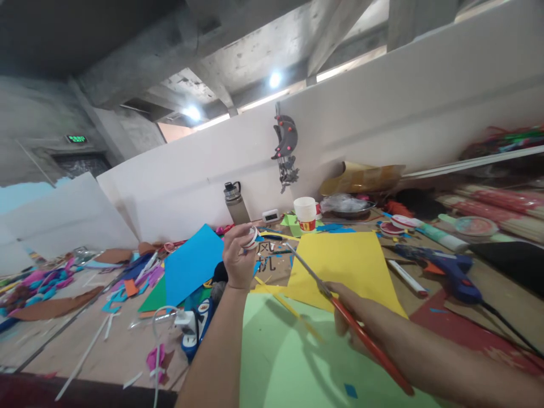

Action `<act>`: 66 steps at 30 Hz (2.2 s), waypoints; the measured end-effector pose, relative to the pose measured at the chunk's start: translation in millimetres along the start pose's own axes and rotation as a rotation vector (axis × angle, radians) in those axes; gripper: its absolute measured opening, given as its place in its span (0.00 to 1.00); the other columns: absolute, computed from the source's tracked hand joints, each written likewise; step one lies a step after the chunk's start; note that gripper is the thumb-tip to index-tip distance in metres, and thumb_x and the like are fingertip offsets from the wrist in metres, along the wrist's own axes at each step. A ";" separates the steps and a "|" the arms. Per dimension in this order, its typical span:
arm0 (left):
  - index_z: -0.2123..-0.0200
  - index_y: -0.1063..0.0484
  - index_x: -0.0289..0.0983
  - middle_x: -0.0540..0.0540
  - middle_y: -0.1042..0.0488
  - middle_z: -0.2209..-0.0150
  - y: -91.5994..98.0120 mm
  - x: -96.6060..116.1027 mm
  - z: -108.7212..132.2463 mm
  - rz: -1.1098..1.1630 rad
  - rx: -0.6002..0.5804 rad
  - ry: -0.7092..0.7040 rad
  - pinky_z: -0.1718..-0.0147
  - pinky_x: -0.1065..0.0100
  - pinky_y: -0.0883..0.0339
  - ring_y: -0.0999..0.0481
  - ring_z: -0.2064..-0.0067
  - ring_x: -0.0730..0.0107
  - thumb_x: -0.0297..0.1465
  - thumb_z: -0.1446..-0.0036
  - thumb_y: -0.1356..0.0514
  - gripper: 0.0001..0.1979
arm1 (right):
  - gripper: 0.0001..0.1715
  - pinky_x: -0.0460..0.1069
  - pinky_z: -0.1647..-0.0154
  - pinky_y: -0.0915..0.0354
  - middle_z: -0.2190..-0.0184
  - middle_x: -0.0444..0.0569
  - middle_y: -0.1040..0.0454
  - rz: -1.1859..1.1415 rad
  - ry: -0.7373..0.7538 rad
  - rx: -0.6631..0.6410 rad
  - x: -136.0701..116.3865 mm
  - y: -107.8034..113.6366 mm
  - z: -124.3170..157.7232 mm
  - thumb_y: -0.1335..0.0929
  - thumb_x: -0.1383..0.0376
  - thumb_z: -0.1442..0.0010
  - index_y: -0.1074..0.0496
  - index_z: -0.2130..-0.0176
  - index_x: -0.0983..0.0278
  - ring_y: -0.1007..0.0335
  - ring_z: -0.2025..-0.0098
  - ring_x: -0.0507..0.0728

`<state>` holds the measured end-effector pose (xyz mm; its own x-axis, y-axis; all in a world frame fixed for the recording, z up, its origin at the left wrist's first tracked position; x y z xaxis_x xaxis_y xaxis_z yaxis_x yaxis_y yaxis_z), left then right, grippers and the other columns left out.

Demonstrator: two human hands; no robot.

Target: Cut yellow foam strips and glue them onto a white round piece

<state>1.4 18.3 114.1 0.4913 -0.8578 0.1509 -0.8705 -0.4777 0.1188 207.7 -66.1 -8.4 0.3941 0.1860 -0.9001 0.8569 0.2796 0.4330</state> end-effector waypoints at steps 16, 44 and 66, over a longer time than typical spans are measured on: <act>0.68 0.28 0.39 0.45 0.24 0.57 -11.6 -3.9 6.2 -0.010 -0.083 0.000 0.54 0.56 0.30 0.26 0.52 0.64 0.23 0.50 0.35 0.07 | 0.22 0.43 0.84 0.43 0.88 0.37 0.39 -0.570 -0.217 -0.056 -32.3 -24.5 -29.0 0.40 0.48 0.41 0.42 0.75 0.61 0.43 0.88 0.47; 0.67 0.28 0.41 0.45 0.26 0.57 -31.3 18.5 23.0 -0.060 -0.175 -0.147 0.56 0.55 0.32 0.27 0.54 0.63 0.21 0.52 0.35 0.11 | 0.22 0.41 0.86 0.46 0.82 0.36 0.37 -0.747 -0.319 0.063 10.3 -22.6 -30.7 0.36 0.45 0.47 0.39 0.68 0.59 0.43 0.86 0.45; 0.67 0.27 0.41 0.46 0.26 0.56 -30.6 19.1 23.0 -0.077 -0.177 -0.140 0.55 0.55 0.33 0.27 0.54 0.63 0.23 0.51 0.35 0.09 | 0.21 0.40 0.89 0.47 0.82 0.35 0.41 -0.668 -0.300 0.046 5.6 -24.3 -31.6 0.39 0.45 0.42 0.44 0.69 0.59 0.46 0.87 0.45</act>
<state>36.7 12.2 90.7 0.5365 -0.8439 -0.0018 -0.8055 -0.5128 0.2969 178.7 -42.1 -22.4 -0.1489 -0.2777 -0.9491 0.9568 0.2020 -0.2092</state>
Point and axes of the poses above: each hand's wrist, its own z-axis away from the middle knuckle, its own y-axis out of the back of the hand, x = y × z, the point moved 9 cm from there along -z, towards the middle knuckle
